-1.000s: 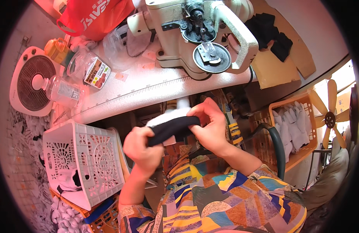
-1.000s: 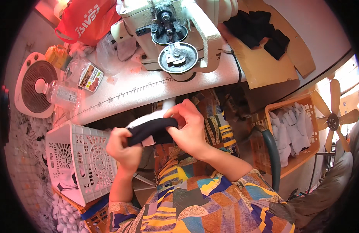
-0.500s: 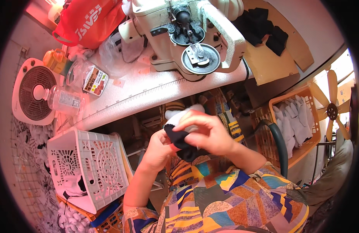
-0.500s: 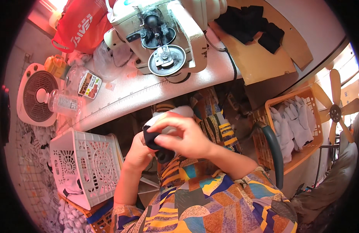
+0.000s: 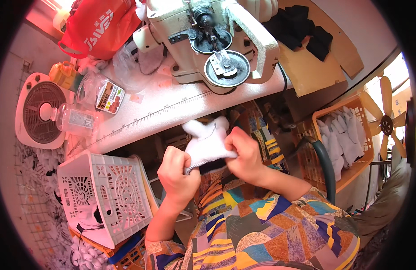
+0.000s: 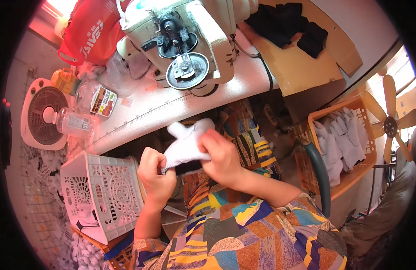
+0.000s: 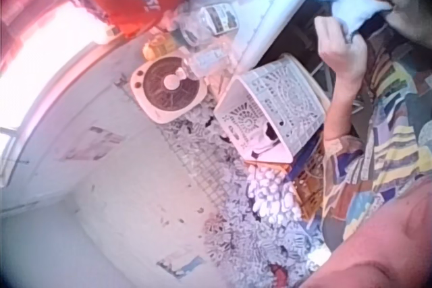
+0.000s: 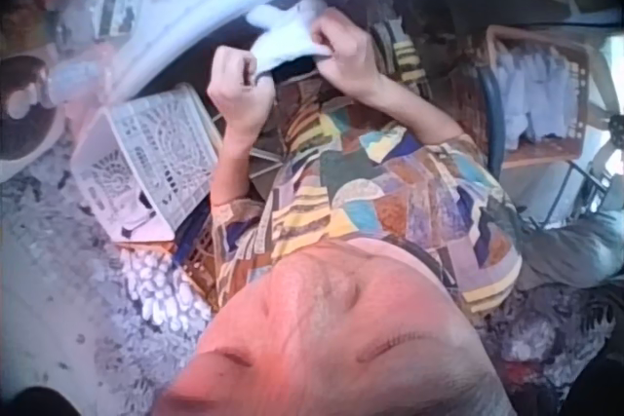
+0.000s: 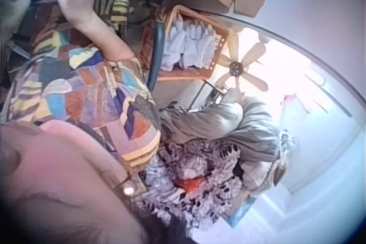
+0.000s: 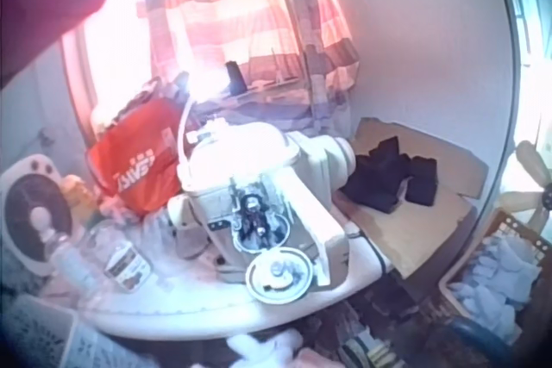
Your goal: The recorder is using an industrial sewing machine to sew or finish white and black socks.
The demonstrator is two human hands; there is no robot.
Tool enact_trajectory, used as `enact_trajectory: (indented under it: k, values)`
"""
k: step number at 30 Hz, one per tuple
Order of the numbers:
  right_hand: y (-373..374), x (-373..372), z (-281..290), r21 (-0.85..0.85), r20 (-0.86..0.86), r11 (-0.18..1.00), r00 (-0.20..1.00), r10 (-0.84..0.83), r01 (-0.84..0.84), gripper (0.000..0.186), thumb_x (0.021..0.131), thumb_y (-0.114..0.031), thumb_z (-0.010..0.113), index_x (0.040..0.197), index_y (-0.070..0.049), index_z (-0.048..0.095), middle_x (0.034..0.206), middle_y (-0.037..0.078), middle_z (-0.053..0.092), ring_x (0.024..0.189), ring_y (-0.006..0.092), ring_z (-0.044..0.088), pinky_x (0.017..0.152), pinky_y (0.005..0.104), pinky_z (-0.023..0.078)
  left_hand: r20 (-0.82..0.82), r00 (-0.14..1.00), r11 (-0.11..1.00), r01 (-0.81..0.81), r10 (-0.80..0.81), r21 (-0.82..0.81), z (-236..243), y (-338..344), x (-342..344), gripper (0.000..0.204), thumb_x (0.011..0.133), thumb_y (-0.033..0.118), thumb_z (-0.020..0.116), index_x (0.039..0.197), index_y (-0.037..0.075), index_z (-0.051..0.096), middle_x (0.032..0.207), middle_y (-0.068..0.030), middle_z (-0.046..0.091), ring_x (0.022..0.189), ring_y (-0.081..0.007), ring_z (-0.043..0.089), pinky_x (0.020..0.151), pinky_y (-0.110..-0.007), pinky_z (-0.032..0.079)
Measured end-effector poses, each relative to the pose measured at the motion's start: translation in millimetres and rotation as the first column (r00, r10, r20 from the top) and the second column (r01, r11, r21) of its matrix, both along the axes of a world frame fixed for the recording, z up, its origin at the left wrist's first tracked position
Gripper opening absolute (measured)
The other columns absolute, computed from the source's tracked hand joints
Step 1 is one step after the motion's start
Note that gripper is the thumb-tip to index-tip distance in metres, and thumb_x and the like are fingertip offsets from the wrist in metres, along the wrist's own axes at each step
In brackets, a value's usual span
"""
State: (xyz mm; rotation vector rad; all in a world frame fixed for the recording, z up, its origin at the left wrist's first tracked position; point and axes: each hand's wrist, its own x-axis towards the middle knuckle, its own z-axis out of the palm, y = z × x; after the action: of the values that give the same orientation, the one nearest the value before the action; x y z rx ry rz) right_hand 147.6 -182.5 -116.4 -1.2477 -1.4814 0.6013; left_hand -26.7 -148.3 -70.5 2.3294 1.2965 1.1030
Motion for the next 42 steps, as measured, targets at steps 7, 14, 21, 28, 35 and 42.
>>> enact_trajectory:
  k: [7,14,21,28,35,42]
  values:
    - [1,-8,-4,0.04,0.09,0.997,0.993,-0.073,0.07,0.045,0.065,0.0,0.071,0.105,-0.007,0.054,0.09,0.014,0.053,0.078,0.0364,0.061,0.068,0.0411,0.051,-0.18,0.957,0.942,0.262,-0.226,0.208,-10,-23,11,0.024,0.051,0.0,0.063,0.068,0.004,0.047,0.07,-0.0105,0.044,0.056,-0.0279,0.049,0.048,-0.037,0.04]
    - [-2,0,-9,0.412,0.005,0.911,0.999,-0.033,0.028,0.042,0.066,-0.008,0.079,0.102,-0.006,0.057,0.08,0.011,0.056,0.065,0.0283,0.059,0.056,0.0358,0.049,0.103,0.987,0.988,0.135,-0.127,-0.081,-22,-16,26,0.04,0.054,0.002,0.073,0.08,0.004,0.043,0.076,-0.0117,0.044,0.068,-0.0314,0.046,0.06,-0.04,0.038]
    - [-12,-15,-3,0.421,0.143,0.798,0.9,0.411,-0.431,0.046,0.066,-0.009,0.073,0.109,-0.005,0.058,0.082,0.009,0.053,0.064,0.0208,0.053,0.052,0.0302,0.043,-0.001,1.0,0.996,-0.029,0.029,0.08,69,16,-90,0.029,0.059,0.005,0.07,0.072,0.003,0.044,0.071,-0.0122,0.046,0.066,-0.0305,0.048,0.06,-0.036,0.039]
    - [-10,-22,-41,0.086,-0.195,0.915,0.894,0.404,-0.394,0.033,0.078,-0.008,0.063,0.108,0.0,0.054,0.102,0.009,0.04,0.067,0.0095,0.04,0.054,0.0202,0.035,-0.059,0.246,0.197,-0.587,0.968,0.785,208,-31,-302,0.009,0.069,0.01,0.065,0.073,0.007,0.058,0.072,-0.0123,0.061,0.068,-0.0328,0.061,0.061,-0.04,0.047]
    - [-2,-36,-52,-0.034,-0.243,0.889,0.866,0.436,-0.457,0.029,0.079,-0.007,0.064,0.106,-0.003,0.056,0.104,0.006,0.04,0.069,0.0083,0.042,0.058,0.0198,0.036,-0.446,-0.311,0.218,-0.56,0.839,0.8,97,-11,-453,0.007,0.075,0.009,0.061,0.082,0.008,0.061,0.089,-0.0079,0.064,0.086,-0.0299,0.064,0.071,-0.042,0.054]
    - [-1,-31,-64,-0.173,-0.122,0.877,0.893,0.433,-0.449,0.026,0.08,-0.01,0.065,0.104,-0.003,0.057,0.103,0.006,0.042,0.069,0.0091,0.043,0.06,0.0214,0.037,-0.73,-0.172,0.145,-0.926,0.661,0.35,0,-18,-506,0.015,0.078,0.007,0.06,0.091,0.005,0.068,0.096,-0.0167,0.068,0.092,-0.0359,0.067,0.074,-0.044,0.056]
